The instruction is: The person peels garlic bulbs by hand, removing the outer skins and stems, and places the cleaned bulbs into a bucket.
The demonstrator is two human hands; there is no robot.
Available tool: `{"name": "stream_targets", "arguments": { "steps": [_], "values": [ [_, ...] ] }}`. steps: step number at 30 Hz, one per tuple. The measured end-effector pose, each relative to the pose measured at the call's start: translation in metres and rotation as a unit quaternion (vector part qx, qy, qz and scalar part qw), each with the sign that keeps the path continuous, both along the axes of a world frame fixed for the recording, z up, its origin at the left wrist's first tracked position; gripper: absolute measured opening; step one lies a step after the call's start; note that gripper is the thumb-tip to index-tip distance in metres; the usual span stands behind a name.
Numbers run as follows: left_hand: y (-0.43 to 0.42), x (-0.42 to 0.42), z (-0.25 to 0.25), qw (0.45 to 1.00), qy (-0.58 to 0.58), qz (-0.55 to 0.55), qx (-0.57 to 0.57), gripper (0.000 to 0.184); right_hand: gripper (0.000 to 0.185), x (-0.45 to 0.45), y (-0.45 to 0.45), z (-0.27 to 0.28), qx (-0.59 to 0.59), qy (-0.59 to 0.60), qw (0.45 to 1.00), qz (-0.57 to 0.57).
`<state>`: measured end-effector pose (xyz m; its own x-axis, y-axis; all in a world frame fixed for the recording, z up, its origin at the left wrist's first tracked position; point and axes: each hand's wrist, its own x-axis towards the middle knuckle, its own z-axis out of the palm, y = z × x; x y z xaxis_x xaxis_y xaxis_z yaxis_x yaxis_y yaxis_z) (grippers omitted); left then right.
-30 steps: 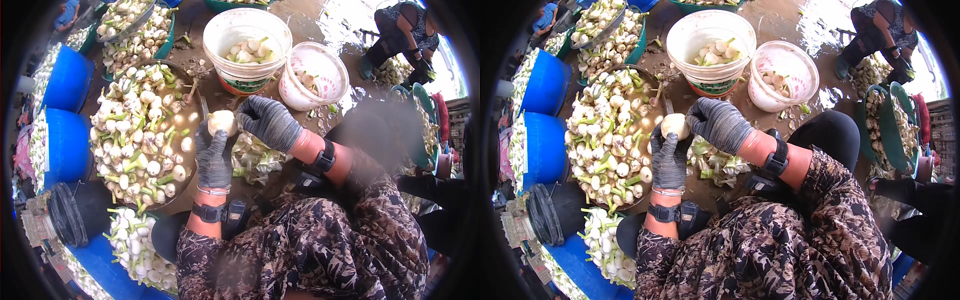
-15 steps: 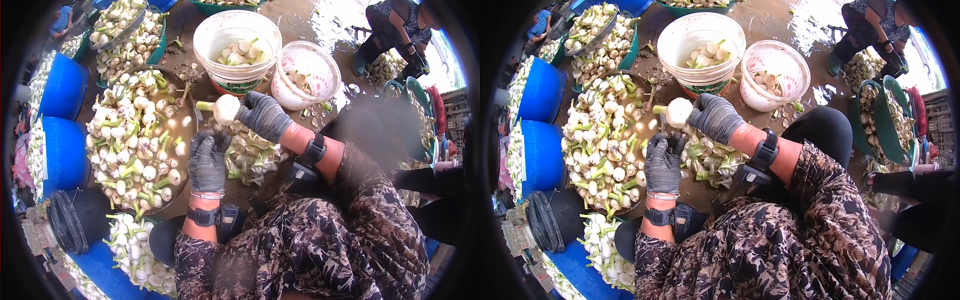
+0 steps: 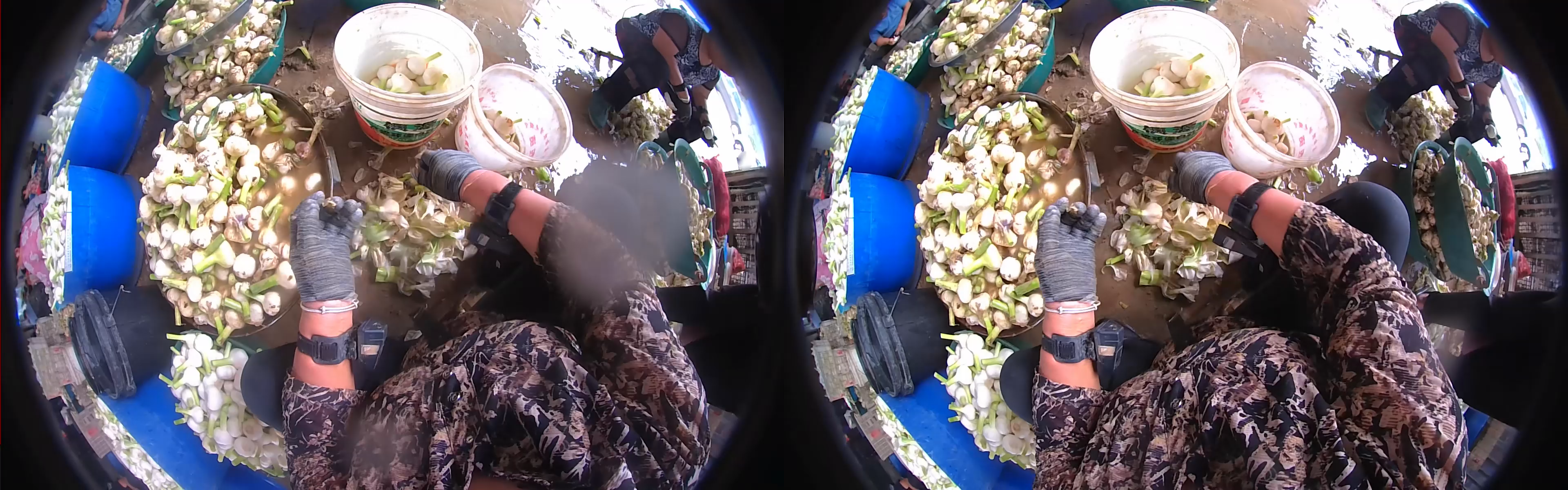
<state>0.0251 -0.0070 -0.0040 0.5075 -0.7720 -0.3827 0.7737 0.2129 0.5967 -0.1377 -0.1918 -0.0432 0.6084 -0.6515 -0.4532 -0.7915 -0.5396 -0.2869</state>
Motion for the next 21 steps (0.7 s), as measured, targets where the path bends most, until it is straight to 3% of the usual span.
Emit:
{"name": "stream_targets", "arguments": {
  "steps": [4,9,13,15,18,21],
  "values": [
    [0.008,0.009,0.005,0.999,-0.019,0.03,-0.008,0.019,0.035,0.009,0.008,-0.058,0.026,-0.027,0.999,0.015],
    [0.01,0.004,0.013,0.999,-0.053,0.004,-0.007,0.015,0.06,0.06,0.047,-0.112,0.024,-0.057,0.997,0.04],
    [0.015,0.011,0.003,0.999,-0.042,-0.025,-0.011,0.021,0.044,0.079,0.048,-0.169,0.035,-0.021,0.998,0.057],
    [0.013,0.015,0.0,0.999,-0.049,-0.012,0.006,0.02,0.037,0.079,0.047,-0.162,0.031,-0.003,0.998,0.048],
    [0.007,0.017,-0.004,0.987,-0.056,-0.049,0.144,0.026,0.026,0.068,0.028,-0.128,0.043,-0.194,0.978,-0.07],
    [0.008,0.02,-0.027,0.982,0.031,-0.099,0.161,0.036,0.027,0.058,0.011,-0.062,0.195,-0.349,0.909,-0.12]
  ]
}}
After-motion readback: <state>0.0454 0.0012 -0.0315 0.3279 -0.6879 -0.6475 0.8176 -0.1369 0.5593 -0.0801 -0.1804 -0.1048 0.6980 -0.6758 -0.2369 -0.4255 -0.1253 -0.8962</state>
